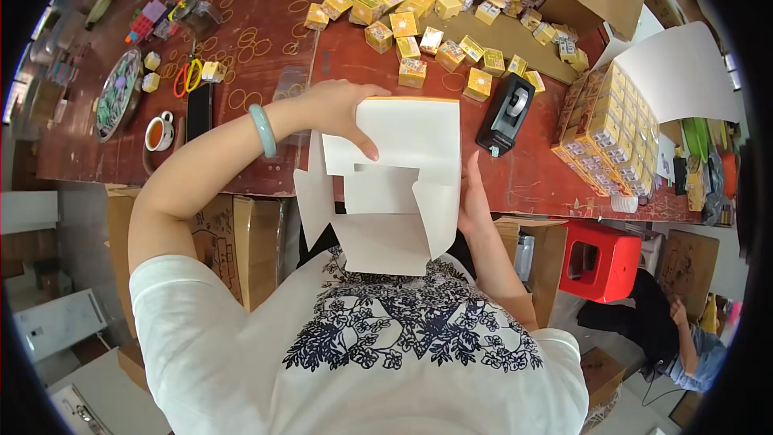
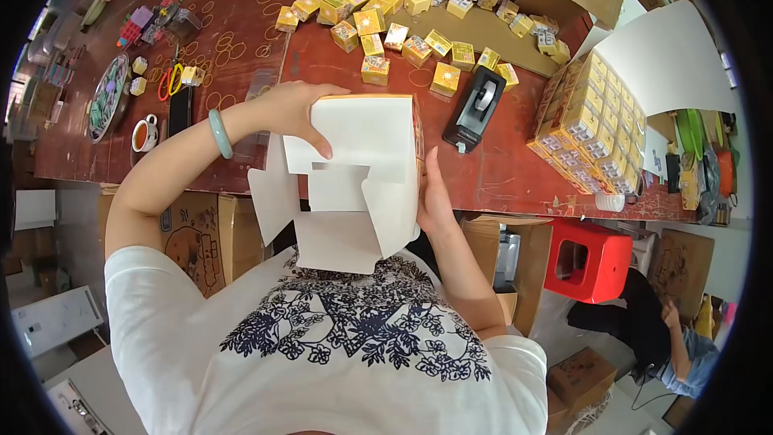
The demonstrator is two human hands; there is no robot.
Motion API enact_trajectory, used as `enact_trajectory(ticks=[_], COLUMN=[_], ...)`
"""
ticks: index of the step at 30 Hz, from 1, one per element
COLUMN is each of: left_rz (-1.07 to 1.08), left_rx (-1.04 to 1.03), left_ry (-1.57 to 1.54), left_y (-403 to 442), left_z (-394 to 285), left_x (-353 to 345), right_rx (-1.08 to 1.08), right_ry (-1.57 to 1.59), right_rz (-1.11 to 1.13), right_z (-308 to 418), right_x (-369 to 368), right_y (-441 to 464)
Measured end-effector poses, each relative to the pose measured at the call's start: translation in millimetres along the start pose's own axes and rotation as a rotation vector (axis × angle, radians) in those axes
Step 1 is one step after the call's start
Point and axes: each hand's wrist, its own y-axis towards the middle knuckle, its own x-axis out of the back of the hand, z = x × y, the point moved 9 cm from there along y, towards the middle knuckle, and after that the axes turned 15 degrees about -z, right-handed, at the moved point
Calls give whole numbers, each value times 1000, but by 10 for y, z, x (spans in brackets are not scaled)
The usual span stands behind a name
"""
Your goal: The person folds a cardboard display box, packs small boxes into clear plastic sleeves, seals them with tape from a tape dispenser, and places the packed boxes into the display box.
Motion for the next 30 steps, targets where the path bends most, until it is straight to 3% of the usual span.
enact_trajectory(ticks=[1, 6, 10, 11, 15, 16, 20, 22, 23, 25, 27, 28, 30], left_rz=[-4, 16, -166, -169, -278, -271, -462, -879, -875, -666, -438, -443, -514], left_rx=[0, -44, -84, -75, -159, -157, 63, 69, 207, 454, 523, 535, 370], left_ry=[-1, -332, 228, 226, 173, 170, -572, -719, -820, -1331, -983, -985, -1288], left_y=[0, -4, 8, -19, -107, -150, -534, -996, -1220, -1490, -1512, -1487, -1326], left_z=[38, 217, 141, 142, 17, 26, 326, 714, 851, 788, 733, 598, 176], left_x=[0, -53, 54, 65, 126, 89, 166, 150, -122, -863, -1341, -1332, -1096], right_rx=[2, -179, -333, -341, 701, 695, 925, 867, 813, 697, 699, 716, 763], right_ry=[-3, 246, 444, 438, -209, -209, -457, -436, -417, -378, -397, -417, -463], right_rz=[2, 475, 857, 859, 101, 97, -8, -2, 6, 18, -2, -21, -61], right_z=[-6, -95, -77, -72, 472, 452, 540, 520, 508, 418, 379, 393, 481], right_x=[37, 0, -65, -139, -211, -218, -272, -152, -61, 63, 44, 13, -34], right_y=[40, 101, -48, -116, -490, -503, -566, -483, -409, -306, -305, -306, -346])
